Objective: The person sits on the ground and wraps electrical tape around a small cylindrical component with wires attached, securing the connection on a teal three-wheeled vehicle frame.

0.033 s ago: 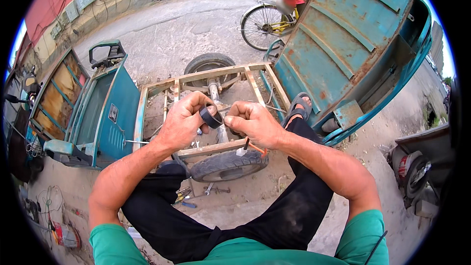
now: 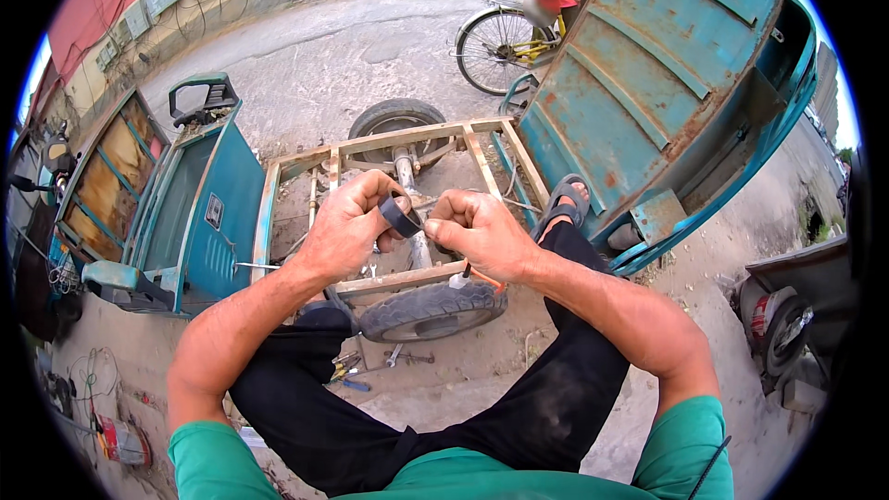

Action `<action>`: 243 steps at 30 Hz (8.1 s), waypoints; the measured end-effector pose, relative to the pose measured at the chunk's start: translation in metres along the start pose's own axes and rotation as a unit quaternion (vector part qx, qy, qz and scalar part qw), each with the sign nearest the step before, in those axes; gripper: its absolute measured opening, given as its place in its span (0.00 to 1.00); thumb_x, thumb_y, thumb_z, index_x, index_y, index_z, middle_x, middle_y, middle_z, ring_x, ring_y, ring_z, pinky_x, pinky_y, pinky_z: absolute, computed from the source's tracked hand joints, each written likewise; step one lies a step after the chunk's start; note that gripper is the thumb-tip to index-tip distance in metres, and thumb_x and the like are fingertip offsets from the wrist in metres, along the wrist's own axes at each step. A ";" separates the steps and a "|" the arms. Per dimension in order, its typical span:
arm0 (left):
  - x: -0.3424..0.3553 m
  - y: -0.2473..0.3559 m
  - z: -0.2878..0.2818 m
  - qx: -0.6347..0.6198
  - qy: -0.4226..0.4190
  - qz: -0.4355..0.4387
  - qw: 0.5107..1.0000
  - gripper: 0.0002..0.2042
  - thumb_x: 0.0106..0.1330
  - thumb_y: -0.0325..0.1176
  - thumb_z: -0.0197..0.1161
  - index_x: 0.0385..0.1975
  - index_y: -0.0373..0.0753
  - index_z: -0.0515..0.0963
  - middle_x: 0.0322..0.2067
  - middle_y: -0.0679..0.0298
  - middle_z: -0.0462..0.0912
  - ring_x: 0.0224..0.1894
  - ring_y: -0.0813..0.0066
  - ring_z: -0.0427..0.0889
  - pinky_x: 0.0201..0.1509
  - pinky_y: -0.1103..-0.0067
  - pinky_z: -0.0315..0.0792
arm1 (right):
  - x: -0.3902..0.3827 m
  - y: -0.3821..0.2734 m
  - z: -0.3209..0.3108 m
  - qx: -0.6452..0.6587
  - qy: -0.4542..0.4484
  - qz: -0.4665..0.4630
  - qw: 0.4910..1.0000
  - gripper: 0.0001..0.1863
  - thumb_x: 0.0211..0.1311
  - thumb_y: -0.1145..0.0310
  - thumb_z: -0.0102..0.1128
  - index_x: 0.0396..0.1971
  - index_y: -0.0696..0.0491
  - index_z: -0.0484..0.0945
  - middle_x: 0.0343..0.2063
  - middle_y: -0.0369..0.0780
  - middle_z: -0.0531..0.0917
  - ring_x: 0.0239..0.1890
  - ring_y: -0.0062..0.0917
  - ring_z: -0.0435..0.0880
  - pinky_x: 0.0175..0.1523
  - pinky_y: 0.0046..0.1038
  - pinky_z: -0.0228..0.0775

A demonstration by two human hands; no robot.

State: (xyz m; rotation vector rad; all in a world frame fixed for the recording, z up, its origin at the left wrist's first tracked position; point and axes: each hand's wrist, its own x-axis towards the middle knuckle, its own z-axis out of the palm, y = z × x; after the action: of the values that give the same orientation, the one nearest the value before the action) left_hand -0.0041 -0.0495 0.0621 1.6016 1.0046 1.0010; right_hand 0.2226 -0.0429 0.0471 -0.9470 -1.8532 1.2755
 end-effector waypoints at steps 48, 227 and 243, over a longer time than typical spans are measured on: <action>0.000 0.010 0.005 0.022 -0.003 -0.083 0.996 0.08 0.72 0.33 0.56 0.42 0.35 0.74 0.19 0.68 0.75 0.18 0.84 0.70 0.22 0.82 0.66 | -0.003 -0.001 0.009 -0.162 0.070 -0.008 0.984 0.30 0.67 0.43 0.64 0.21 0.58 0.76 0.15 0.35 0.72 0.21 0.18 0.69 0.28 0.30 0.63; 0.003 0.013 0.007 -0.045 -0.028 -0.062 0.997 0.15 0.73 0.31 0.57 0.54 0.29 0.71 0.27 0.66 0.79 0.26 0.83 0.75 0.28 0.82 0.71 | -0.005 -0.009 0.006 -0.094 0.062 -0.024 0.993 0.23 0.67 0.53 0.66 0.23 0.60 0.79 0.17 0.32 0.75 0.23 0.14 0.68 0.26 0.26 0.62; -0.012 0.021 -0.007 0.270 -0.074 0.252 0.926 0.14 0.63 0.22 0.65 0.49 0.36 0.78 0.36 0.57 0.83 0.38 0.60 0.84 0.41 0.68 0.77 | 0.001 -0.012 -0.004 0.208 -0.059 0.170 0.961 0.14 0.74 0.62 0.56 0.28 0.53 0.75 0.20 0.29 0.69 0.15 0.10 0.57 0.21 0.20 0.45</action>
State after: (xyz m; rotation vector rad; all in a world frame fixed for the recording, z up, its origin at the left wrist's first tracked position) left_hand -0.0113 -0.0632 0.0823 2.4455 0.8167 0.9577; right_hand 0.2234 -0.0432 0.0595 -0.9957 -1.4532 1.8775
